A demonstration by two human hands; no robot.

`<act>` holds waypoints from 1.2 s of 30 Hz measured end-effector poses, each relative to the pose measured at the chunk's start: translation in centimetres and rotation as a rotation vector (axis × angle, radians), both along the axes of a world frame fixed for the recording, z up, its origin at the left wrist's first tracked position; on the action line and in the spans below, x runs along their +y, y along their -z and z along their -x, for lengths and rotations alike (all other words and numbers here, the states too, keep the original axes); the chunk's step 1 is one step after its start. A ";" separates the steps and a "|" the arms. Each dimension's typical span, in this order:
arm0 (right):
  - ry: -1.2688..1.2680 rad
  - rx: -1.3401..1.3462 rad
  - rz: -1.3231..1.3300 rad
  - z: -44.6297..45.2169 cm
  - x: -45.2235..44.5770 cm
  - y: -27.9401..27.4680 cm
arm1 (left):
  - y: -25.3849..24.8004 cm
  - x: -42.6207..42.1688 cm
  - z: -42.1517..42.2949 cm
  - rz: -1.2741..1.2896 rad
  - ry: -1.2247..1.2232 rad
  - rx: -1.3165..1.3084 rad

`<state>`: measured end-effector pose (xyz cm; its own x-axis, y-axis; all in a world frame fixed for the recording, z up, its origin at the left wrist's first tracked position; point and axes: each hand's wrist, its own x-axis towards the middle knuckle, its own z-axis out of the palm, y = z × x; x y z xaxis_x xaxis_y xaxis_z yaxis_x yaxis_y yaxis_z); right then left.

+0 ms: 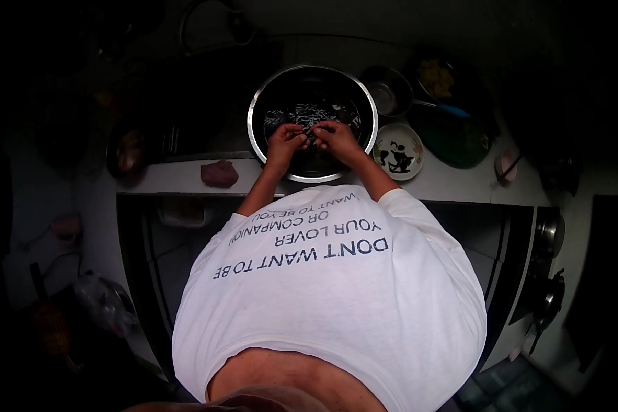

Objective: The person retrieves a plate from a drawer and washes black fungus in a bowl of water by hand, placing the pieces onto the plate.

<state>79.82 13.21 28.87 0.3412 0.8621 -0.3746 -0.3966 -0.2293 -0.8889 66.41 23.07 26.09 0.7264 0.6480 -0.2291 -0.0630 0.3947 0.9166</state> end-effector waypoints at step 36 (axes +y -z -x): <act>0.098 0.168 0.042 -0.3 -0.7 0.5 | 0.5 0.1 0.6 0.486 -0.089 -0.167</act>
<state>80.14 12.50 28.36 0.3524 0.8103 -0.4682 -0.5609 -0.2177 -0.7988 65.77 23.17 25.58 0.7257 0.5567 -0.4042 -0.2455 0.7584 0.6038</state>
